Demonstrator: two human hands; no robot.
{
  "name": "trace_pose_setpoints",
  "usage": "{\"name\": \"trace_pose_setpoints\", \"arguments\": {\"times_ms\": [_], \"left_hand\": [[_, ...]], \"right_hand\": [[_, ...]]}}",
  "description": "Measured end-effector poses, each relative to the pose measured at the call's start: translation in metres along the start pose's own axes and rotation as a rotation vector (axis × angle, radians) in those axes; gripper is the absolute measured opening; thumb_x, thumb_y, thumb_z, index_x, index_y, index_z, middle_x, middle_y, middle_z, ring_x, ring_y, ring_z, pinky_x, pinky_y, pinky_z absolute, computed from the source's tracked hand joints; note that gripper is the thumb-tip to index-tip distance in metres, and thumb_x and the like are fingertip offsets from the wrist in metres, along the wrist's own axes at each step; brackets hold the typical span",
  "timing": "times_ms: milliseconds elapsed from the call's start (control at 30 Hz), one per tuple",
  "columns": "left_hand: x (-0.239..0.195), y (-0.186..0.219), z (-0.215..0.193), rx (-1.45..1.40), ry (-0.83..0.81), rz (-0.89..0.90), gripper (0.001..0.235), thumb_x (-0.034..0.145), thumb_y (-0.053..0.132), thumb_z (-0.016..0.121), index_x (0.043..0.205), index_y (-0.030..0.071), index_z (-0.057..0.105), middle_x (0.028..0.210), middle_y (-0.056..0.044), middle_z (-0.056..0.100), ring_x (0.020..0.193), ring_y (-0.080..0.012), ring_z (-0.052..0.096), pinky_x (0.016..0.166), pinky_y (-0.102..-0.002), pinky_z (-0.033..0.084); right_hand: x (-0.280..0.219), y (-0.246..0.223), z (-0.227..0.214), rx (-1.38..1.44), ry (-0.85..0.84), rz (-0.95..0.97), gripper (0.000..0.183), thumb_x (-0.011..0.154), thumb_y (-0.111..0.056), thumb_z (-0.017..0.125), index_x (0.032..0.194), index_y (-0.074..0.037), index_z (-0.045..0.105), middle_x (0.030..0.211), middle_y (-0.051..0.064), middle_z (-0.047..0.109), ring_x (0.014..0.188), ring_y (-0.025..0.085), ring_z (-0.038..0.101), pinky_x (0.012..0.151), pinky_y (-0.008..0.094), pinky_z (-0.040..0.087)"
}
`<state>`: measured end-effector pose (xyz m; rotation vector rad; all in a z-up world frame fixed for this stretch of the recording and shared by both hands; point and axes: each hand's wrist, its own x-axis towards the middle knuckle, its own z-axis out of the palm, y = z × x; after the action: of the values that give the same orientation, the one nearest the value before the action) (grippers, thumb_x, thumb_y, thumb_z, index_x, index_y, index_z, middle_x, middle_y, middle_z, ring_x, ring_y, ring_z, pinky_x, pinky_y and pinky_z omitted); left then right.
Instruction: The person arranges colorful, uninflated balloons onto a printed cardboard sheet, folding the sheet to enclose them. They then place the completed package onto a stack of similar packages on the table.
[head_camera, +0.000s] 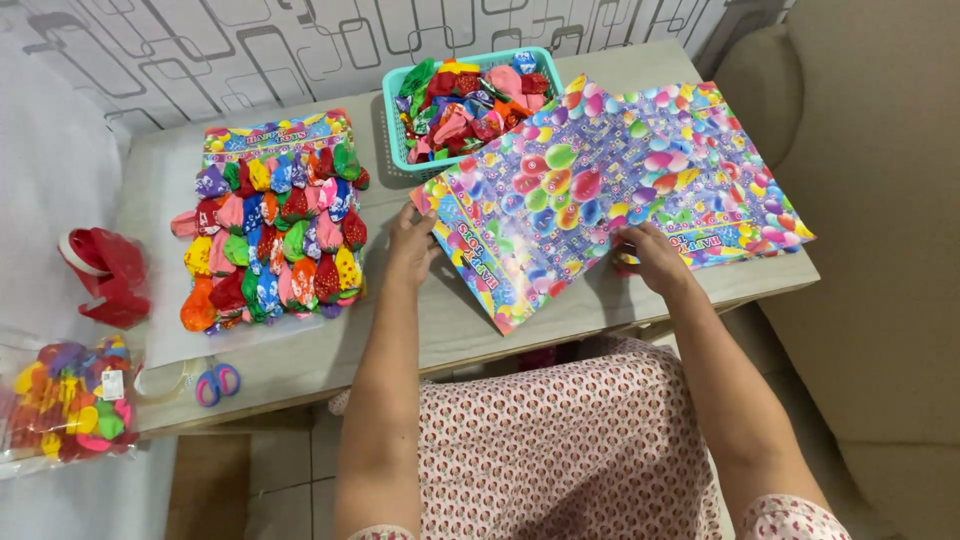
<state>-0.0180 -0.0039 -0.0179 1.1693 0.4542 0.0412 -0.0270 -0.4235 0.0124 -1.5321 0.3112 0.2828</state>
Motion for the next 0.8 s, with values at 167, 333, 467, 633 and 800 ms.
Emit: {"name": "trace_pose_setpoints", "arguments": {"times_ms": [167, 333, 467, 633, 800], "left_hand": [[-0.010, -0.024, 0.044, 0.005, -0.069, 0.027, 0.068, 0.095, -0.001, 0.063, 0.154, 0.021, 0.037, 0.138, -0.021, 0.058, 0.127, -0.0478, 0.057, 0.099, -0.066, 0.047], [-0.026, -0.019, 0.067, 0.095, -0.024, 0.071, 0.058, 0.096, -0.002, 0.060, 0.151, 0.013, 0.047, 0.131, -0.026, 0.063, 0.127, -0.0491, 0.057, 0.100, -0.066, 0.045], [-0.053, 0.026, 0.048, 0.139, 0.040, 0.061, 0.055, 0.095, 0.000, 0.059, 0.148, 0.015, 0.051, 0.132, -0.027, 0.064, 0.129, -0.0506, 0.055, 0.104, -0.070, 0.038], [-0.053, 0.050, 0.003, 0.229, 0.045, -0.072, 0.068, 0.093, 0.004, 0.062, 0.155, 0.025, 0.042, 0.146, -0.024, 0.055, 0.141, -0.0528, 0.041, 0.115, -0.071, 0.023], [-0.062, 0.064, -0.033, 0.303, 0.057, -0.154, 0.078, 0.093, 0.003, 0.064, 0.162, 0.019, 0.032, 0.155, -0.029, 0.041, 0.143, -0.0543, 0.037, 0.113, -0.068, 0.030]], "right_hand": [[0.008, 0.002, -0.020, 0.062, 0.035, 0.012, 0.034, 0.100, -0.029, 0.063, 0.126, -0.009, 0.054, 0.111, 0.014, 0.058, 0.114, 0.036, 0.060, 0.091, 0.068, 0.051], [-0.017, -0.007, -0.015, 0.124, 0.097, -0.013, 0.030, 0.100, -0.025, 0.063, 0.122, -0.007, 0.051, 0.114, 0.016, 0.055, 0.114, 0.038, 0.058, 0.093, 0.073, 0.046], [0.039, 0.033, -0.049, 0.388, 0.221, -0.139, 0.037, 0.091, -0.009, 0.080, 0.113, -0.002, 0.051, 0.108, 0.022, 0.059, 0.103, 0.038, 0.068, 0.091, 0.066, 0.049], [0.043, 0.030, -0.051, 0.361, 0.224, -0.150, 0.049, 0.086, -0.013, 0.085, 0.124, -0.010, 0.054, 0.110, 0.021, 0.061, 0.098, 0.035, 0.069, 0.084, 0.061, 0.052], [-0.021, -0.019, -0.028, 0.062, 0.087, -0.058, 0.036, 0.079, -0.009, 0.080, 0.113, -0.001, 0.068, 0.092, 0.017, 0.066, 0.077, 0.025, 0.067, 0.063, 0.041, 0.057]]}}
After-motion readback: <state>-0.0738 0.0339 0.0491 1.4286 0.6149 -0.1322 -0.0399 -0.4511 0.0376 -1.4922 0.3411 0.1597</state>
